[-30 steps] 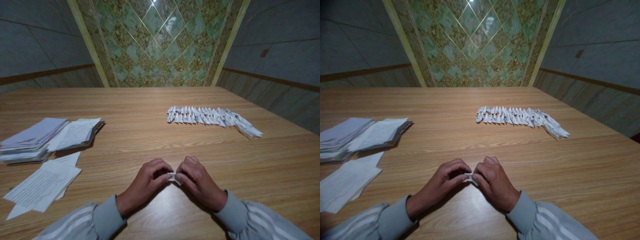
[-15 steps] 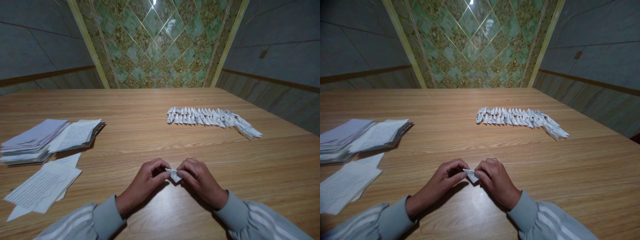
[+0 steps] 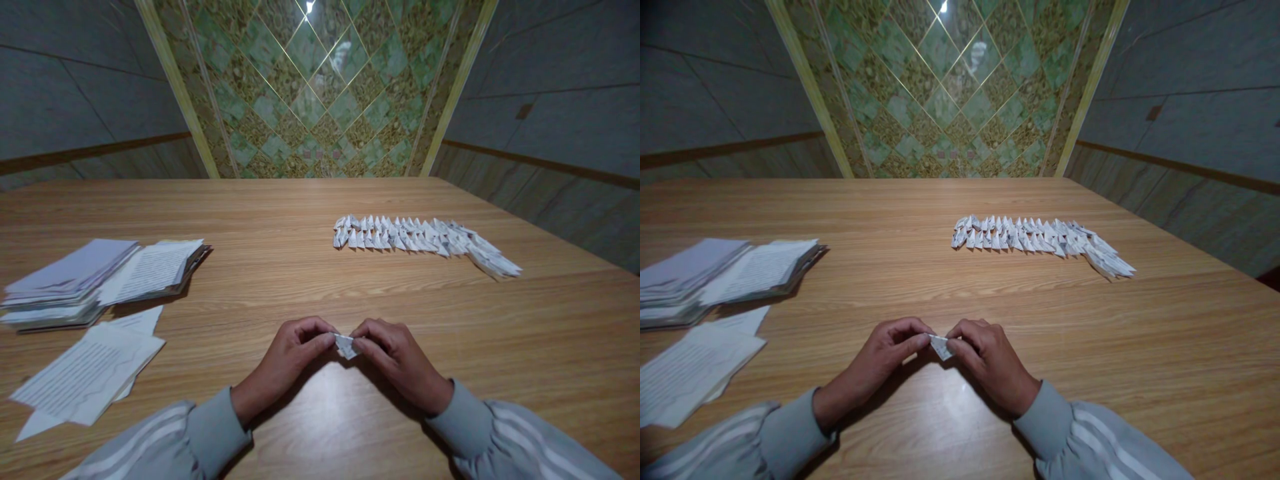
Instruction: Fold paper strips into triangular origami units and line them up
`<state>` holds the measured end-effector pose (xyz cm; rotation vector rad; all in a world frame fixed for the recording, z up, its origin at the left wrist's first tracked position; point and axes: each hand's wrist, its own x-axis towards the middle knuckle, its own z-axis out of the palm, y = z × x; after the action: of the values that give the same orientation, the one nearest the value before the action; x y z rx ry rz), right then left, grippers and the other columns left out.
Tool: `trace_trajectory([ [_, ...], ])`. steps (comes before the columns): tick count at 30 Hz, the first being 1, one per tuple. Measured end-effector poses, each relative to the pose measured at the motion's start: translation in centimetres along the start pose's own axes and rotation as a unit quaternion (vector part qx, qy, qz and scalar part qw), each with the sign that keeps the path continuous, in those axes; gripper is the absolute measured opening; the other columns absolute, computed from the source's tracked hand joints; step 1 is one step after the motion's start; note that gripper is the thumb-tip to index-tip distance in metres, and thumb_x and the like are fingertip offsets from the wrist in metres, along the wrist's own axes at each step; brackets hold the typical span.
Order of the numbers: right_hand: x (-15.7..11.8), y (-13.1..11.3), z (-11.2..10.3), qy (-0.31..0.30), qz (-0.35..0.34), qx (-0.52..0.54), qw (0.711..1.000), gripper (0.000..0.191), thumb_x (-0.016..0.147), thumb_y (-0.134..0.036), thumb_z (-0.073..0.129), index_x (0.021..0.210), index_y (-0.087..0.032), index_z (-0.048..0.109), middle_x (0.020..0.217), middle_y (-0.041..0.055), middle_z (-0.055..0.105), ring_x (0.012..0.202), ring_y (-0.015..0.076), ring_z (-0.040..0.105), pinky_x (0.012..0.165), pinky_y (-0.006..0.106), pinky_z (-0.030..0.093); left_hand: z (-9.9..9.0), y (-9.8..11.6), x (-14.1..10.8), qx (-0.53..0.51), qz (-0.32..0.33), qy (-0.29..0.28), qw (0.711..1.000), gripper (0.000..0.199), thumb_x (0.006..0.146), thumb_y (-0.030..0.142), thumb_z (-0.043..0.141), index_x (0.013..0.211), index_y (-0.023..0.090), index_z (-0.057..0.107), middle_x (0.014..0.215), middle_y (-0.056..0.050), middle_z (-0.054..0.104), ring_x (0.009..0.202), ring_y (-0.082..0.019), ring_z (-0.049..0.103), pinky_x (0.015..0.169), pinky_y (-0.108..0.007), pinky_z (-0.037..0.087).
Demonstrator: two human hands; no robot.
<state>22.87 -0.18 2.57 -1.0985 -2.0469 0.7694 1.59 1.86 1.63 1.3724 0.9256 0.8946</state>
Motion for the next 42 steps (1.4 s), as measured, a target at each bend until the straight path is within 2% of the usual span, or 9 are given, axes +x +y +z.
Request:
trace_trajectory([
  [7,0.7,-0.6,0.3,-0.019,0.000,0.008,1.000,0.022,0.102,-0.028,0.045,0.092,-0.019,0.063,0.079,0.0009,0.068,0.071,0.0145,0.061,0.064,0.025,0.041,0.0,0.1,0.0,-0.019,0.007,0.039,0.999,0.021,0.083,0.033,0.069,0.074,0.015,0.070,0.069,-0.002,0.065,0.067,-0.015,0.056,0.066,-0.026,0.043],
  [11,1.6,-0.9,0.6,0.033,0.023,-0.002,0.999,0.021,0.101,-0.026,0.043,0.090,-0.020,0.059,0.070,-0.0013,0.064,0.063,0.0142,0.059,0.060,0.025,0.040,0.1,0.4,-0.1,-0.049,0.011,0.087,0.995,0.018,0.081,0.034,0.072,0.082,0.016,0.067,0.074,0.000,0.064,0.067,-0.013,0.055,0.065,-0.025,0.043],
  [15,2.2,-0.7,1.8,0.107,-0.023,-0.090,0.990,0.015,0.099,-0.019,0.043,0.095,-0.019,0.057,0.079,0.0032,0.067,0.069,0.0172,0.062,0.064,0.027,0.043,0.6,0.4,-0.5,-0.018,0.038,0.083,0.996,0.017,0.082,0.030,0.072,0.078,0.017,0.063,0.074,0.001,0.061,0.069,-0.014,0.055,0.066,-0.025,0.045],
  [19,1.8,-0.7,3.0,0.113,-0.077,-0.189,0.972,0.016,0.098,-0.016,0.041,0.091,-0.018,0.056,0.079,0.0069,0.066,0.071,0.0211,0.061,0.067,0.032,0.043,0.9,0.2,-0.7,-0.019,0.032,0.076,0.996,0.015,0.083,0.030,0.071,0.078,0.016,0.065,0.078,-0.002,0.065,0.073,-0.015,0.057,0.070,-0.027,0.046],
  [22,1.3,-1.0,3.3,0.101,-0.091,-0.201,0.970,0.010,0.097,-0.019,0.046,0.093,-0.018,0.055,0.082,0.0079,0.067,0.073,0.0224,0.061,0.068,0.033,0.044,0.9,0.1,-0.6,-0.038,0.023,0.077,0.996,0.015,0.082,0.029,0.072,0.086,0.016,0.069,0.082,-0.004,0.069,0.077,-0.016,0.060,0.073,-0.028,0.047],
  [29,1.1,-1.4,3.2,0.049,-0.057,-0.124,0.989,0.006,0.097,-0.019,0.046,0.099,-0.020,0.052,0.084,0.0052,0.067,0.073,0.0192,0.062,0.067,0.030,0.044,0.8,0.2,-0.4,-0.099,0.028,0.085,0.991,0.021,0.076,0.033,0.080,0.084,0.016,0.069,0.090,-0.005,0.071,0.084,-0.019,0.064,0.077,-0.030,0.051],
  [35,1.0,-1.5,3.2,0.049,-0.022,-0.067,0.996,0.005,0.097,-0.021,0.048,0.096,-0.020,0.053,0.083,0.0035,0.064,0.074,0.0178,0.059,0.067,0.029,0.042,0.7,0.1,-0.4,-0.123,0.011,0.053,0.991,0.028,0.078,0.041,0.078,0.084,0.016,0.067,0.078,-0.001,0.066,0.066,-0.013,0.059,0.063,-0.026,0.050],
  [39,1.0,-1.8,2.8,0.030,0.031,0.040,0.998,0.012,0.099,-0.030,0.047,0.091,-0.021,0.051,0.078,0.0006,0.062,0.070,0.0151,0.057,0.065,0.027,0.041,0.7,0.1,-0.5,-0.118,0.013,0.048,0.992,0.027,0.077,0.039,0.080,0.081,0.016,0.066,0.077,-0.002,0.066,0.070,-0.014,0.060,0.067,-0.027,0.050],
  [42,1.1,-1.9,2.5,0.002,0.076,0.155,0.985,0.021,0.100,-0.039,0.045,0.091,-0.021,0.049,0.072,-0.0023,0.059,0.063,0.0128,0.054,0.059,0.025,0.039,0.7,-0.1,-0.6,-0.129,0.037,0.036,0.990,0.023,0.074,0.031,0.082,0.079,0.017,0.065,0.087,-0.003,0.068,0.077,-0.016,0.062,0.070,-0.028,0.051],
])
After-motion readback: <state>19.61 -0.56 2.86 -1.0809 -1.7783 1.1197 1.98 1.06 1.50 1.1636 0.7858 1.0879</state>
